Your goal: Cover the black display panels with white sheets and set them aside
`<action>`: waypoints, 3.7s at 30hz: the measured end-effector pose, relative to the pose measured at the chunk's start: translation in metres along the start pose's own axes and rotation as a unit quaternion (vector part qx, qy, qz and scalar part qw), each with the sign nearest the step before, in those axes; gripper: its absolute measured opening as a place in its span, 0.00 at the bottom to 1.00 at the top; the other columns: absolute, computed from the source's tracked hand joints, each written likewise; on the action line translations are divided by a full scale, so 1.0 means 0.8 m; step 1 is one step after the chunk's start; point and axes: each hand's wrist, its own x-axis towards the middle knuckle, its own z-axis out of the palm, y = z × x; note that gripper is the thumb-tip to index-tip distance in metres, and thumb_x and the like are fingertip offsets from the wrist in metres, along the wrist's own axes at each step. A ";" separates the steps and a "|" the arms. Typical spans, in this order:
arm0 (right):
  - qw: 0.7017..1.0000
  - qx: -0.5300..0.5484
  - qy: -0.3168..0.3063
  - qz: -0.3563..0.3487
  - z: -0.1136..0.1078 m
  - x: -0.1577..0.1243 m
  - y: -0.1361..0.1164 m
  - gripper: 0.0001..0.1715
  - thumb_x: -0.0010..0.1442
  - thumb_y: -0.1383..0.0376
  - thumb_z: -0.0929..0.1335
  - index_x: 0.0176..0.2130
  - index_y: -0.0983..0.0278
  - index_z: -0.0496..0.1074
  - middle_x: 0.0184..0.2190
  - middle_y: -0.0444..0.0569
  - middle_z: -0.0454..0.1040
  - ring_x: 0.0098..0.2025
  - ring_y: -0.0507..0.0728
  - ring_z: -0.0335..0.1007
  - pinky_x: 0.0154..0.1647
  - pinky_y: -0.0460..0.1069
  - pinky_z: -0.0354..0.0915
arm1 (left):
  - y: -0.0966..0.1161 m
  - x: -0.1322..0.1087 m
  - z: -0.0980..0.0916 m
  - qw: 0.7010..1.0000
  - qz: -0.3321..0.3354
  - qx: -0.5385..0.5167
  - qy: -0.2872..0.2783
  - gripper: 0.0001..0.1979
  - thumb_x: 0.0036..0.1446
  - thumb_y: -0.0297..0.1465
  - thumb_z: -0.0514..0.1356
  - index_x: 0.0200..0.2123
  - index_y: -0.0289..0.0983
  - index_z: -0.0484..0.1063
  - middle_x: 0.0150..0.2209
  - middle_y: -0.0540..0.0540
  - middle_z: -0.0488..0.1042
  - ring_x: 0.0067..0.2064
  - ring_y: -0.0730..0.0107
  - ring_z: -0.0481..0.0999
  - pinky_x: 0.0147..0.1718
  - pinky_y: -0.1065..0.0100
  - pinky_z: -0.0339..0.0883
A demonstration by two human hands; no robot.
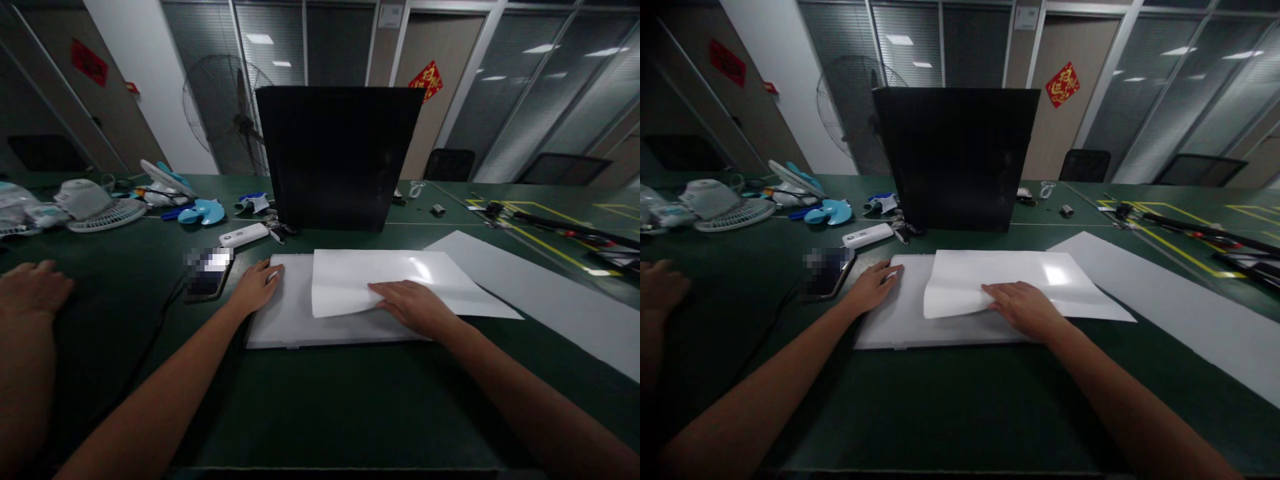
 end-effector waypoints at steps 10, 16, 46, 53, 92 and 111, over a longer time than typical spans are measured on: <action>0.996 0.065 -0.017 0.058 0.004 0.008 -0.013 0.33 0.75 0.49 0.60 0.71 0.58 0.69 0.71 0.52 0.68 0.71 0.66 0.64 0.71 0.66 0.63 | 0.000 0.000 -0.002 1.000 -0.004 -0.013 -0.020 0.29 0.73 0.48 0.48 0.68 0.43 0.72 0.71 0.37 0.67 0.72 0.44 0.64 0.71 0.44 0.55; 0.911 -0.077 -0.001 0.405 0.003 -0.030 0.118 0.41 0.74 0.45 0.56 0.69 0.69 0.68 0.62 0.67 0.75 0.62 0.75 0.72 0.60 0.69 0.70 | 0.003 0.000 -0.004 1.000 -0.006 -0.002 -0.030 0.31 0.71 0.52 0.52 0.68 0.44 0.72 0.71 0.38 0.66 0.72 0.44 0.65 0.70 0.44 0.56; 0.802 0.295 0.193 0.483 0.038 -0.030 0.162 0.22 0.53 0.56 0.79 0.46 0.62 0.84 0.44 0.53 0.85 0.47 0.65 0.82 0.52 0.57 0.74 | 0.002 -0.001 -0.001 0.999 -0.005 0.009 -0.030 0.39 0.68 0.51 0.54 0.72 0.31 0.61 0.73 0.30 0.62 0.74 0.42 0.60 0.72 0.45 0.53; 0.901 0.101 0.149 0.396 0.040 -0.039 0.189 0.27 0.65 0.46 0.69 0.53 0.59 0.83 0.50 0.55 0.84 0.49 0.66 0.80 0.55 0.60 0.72 | 0.002 -0.001 -0.004 0.998 -0.002 0.025 -0.054 0.33 0.68 0.45 0.56 0.72 0.39 0.66 0.74 0.34 0.61 0.75 0.42 0.60 0.72 0.43 0.52; 0.981 -0.008 0.083 0.174 -0.012 -0.023 0.065 0.22 0.69 0.53 0.64 0.45 0.58 0.83 0.42 0.51 0.85 0.39 0.61 0.81 0.43 0.55 0.72 | 0.012 -0.002 -0.012 0.999 -0.041 -0.015 -0.019 0.40 0.62 0.58 0.62 0.67 0.37 0.73 0.72 0.35 0.66 0.73 0.41 0.64 0.71 0.46 0.57; 0.871 -0.015 -0.004 0.491 0.006 -0.055 0.165 0.44 0.70 0.41 0.62 0.66 0.72 0.73 0.54 0.74 0.78 0.55 0.77 0.77 0.53 0.66 0.69 | 0.002 0.000 0.000 0.999 -0.031 -0.025 -0.007 0.40 0.62 0.60 0.60 0.66 0.37 0.74 0.71 0.35 0.67 0.73 0.40 0.64 0.72 0.45 0.56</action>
